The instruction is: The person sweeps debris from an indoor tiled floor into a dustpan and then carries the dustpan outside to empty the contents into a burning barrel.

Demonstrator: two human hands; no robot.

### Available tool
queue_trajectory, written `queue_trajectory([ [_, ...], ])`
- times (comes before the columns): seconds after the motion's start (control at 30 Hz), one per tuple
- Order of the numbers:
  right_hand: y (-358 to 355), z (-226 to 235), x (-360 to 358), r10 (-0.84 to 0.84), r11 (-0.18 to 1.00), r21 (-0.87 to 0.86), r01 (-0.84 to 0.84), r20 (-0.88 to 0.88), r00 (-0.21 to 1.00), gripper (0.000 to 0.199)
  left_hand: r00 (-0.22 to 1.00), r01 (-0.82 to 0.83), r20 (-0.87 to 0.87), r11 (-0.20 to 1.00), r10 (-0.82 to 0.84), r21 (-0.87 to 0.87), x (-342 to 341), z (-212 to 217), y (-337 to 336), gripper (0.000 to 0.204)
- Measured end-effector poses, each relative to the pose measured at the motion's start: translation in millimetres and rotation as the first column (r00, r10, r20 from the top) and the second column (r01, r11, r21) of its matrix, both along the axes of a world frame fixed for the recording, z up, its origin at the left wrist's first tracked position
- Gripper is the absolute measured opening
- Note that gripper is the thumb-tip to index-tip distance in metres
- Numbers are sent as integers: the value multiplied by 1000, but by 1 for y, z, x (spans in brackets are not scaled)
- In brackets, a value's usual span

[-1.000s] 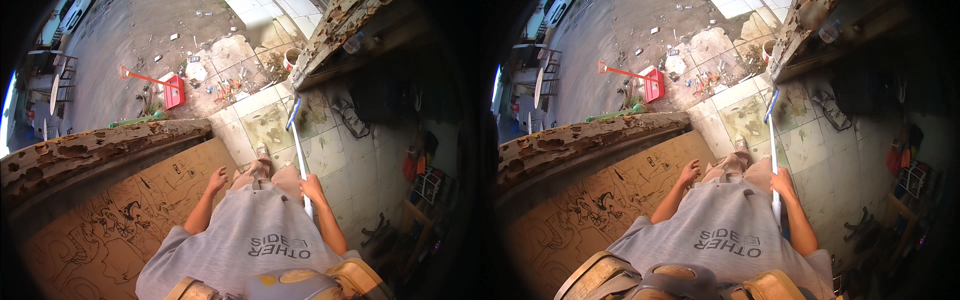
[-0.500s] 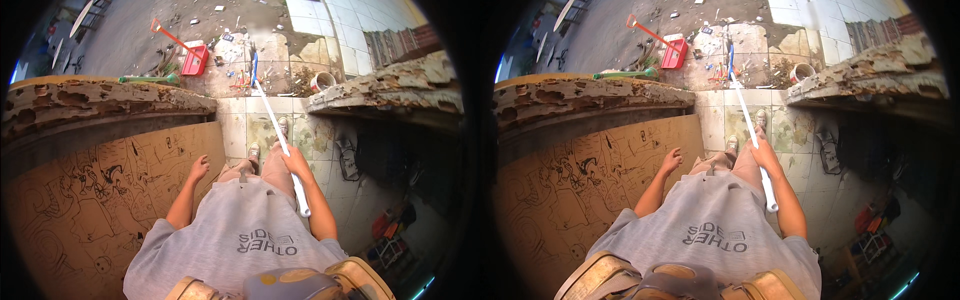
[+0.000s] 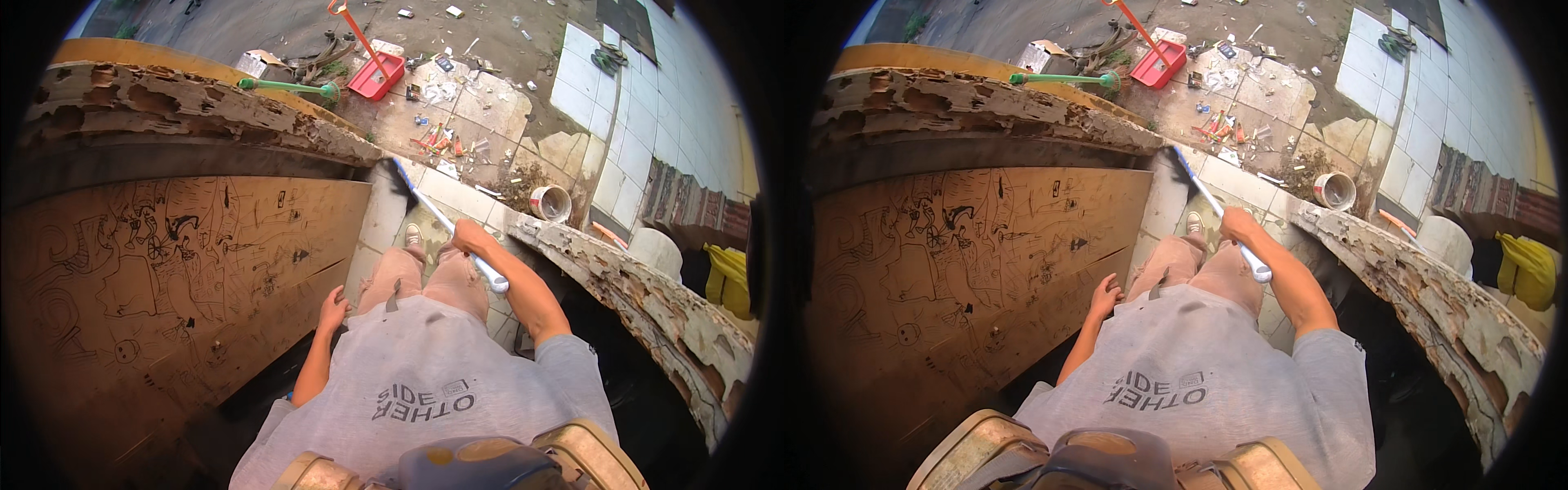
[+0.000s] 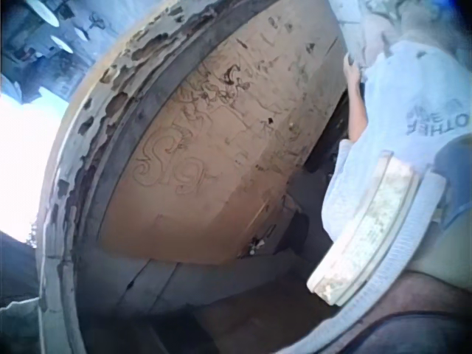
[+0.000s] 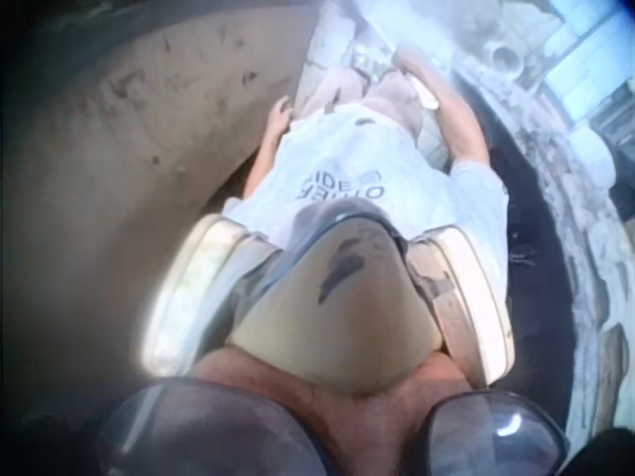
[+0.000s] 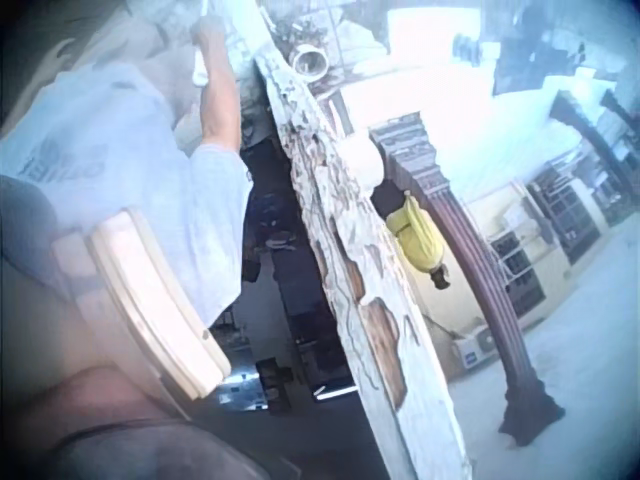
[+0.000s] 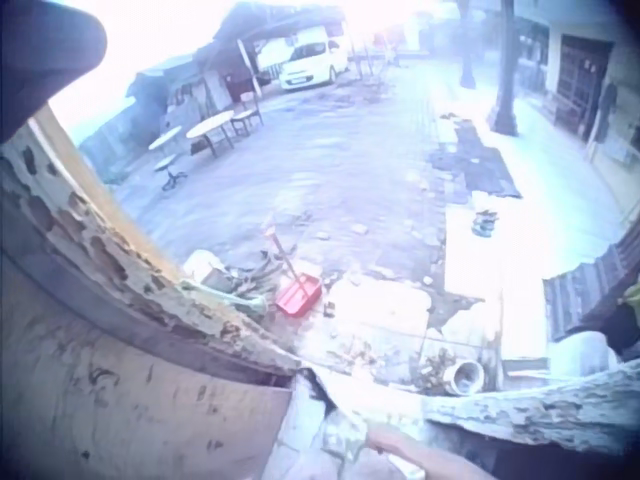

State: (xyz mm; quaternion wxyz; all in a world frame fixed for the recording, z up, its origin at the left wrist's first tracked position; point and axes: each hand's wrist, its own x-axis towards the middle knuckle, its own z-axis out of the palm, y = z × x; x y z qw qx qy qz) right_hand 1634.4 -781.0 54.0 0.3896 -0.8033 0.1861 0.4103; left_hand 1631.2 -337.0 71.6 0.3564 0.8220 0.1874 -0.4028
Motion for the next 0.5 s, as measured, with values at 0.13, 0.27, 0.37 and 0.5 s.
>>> queue_trajectory([
  [0.13,-13,48,33,-3,999,-48,8,100,995,20,998,56,-7,986,-56,159,-51,7,17,56],
  [0.27,-6,47,33,-165,984,86,158,77,983,28,984,176,-37,974,-172,143,-118,-93,113,57],
  [0.37,-9,10,54,-17,999,39,13,110,994,28,979,202,-5,972,-203,120,-111,-109,111,55],
  [0.5,-54,2,95,-67,995,-68,72,67,996,26,973,216,75,975,-220,50,-19,-99,64,53],
])
